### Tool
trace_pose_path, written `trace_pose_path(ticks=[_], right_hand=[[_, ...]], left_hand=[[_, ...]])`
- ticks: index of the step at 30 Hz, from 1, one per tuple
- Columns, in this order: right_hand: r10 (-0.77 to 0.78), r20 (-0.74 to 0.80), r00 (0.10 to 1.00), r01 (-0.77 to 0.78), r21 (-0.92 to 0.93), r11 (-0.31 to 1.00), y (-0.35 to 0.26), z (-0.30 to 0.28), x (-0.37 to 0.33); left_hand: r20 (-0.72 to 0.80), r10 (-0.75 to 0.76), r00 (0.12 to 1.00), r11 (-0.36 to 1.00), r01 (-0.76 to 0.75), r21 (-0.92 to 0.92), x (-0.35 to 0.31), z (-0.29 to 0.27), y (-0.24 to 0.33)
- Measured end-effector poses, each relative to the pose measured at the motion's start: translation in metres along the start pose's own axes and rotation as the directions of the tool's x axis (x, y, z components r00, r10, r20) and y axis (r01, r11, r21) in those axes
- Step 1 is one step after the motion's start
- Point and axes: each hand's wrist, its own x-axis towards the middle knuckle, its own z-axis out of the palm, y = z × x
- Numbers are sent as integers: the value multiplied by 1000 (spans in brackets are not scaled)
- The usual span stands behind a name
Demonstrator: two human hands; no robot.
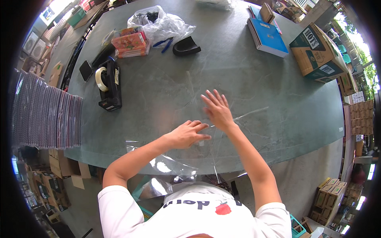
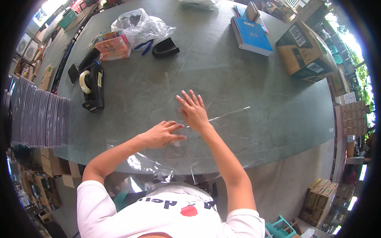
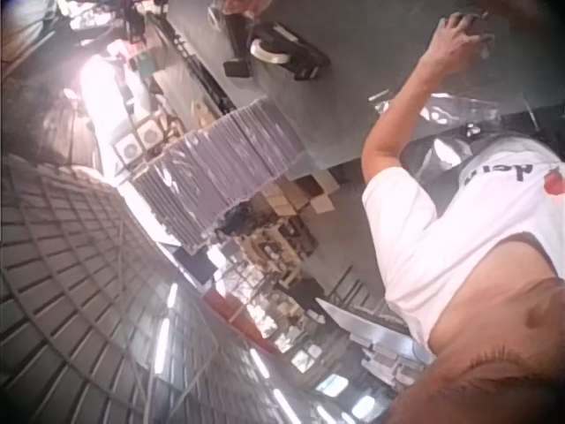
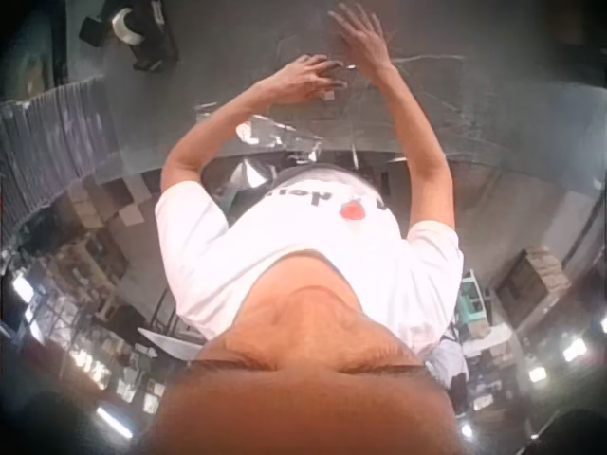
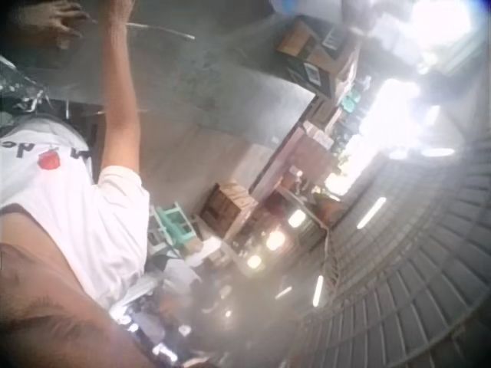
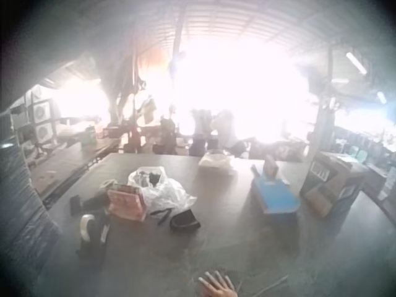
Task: The person places stacks of notebooks into plastic bags, seals them with tape, and moves the bags aside. They also unpack small containers from a large plastic bag on the table.
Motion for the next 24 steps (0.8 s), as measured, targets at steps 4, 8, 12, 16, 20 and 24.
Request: trace_pose_path(ticks=[4,8,12,16,20,24], right_hand=[[81,73,994,-70,-142,987,-3,29,10],[171,32,985,-164,-163,973,5,35,15],[228,4,974,-221,-228,948,24,36,27],[216,-18,976,-212,-292,933,17,34,44],[238,-14,971,-234,-230,945,39,24,49],[-24,-215,976,16,-40,999,-41,17,65]], left_hand=[[-26,29,999,984,-24,176,-14,8,2],[-93,177,980,937,-139,321,-37,5,27],[137,-301,944,925,324,-200,-121,-31,75],[38,-892,450,50,182,-982,-264,-50,82],[-108,-988,110,79,-238,-968,-339,-23,84],[-136,-977,166,113,-142,-983,-314,-34,99]])
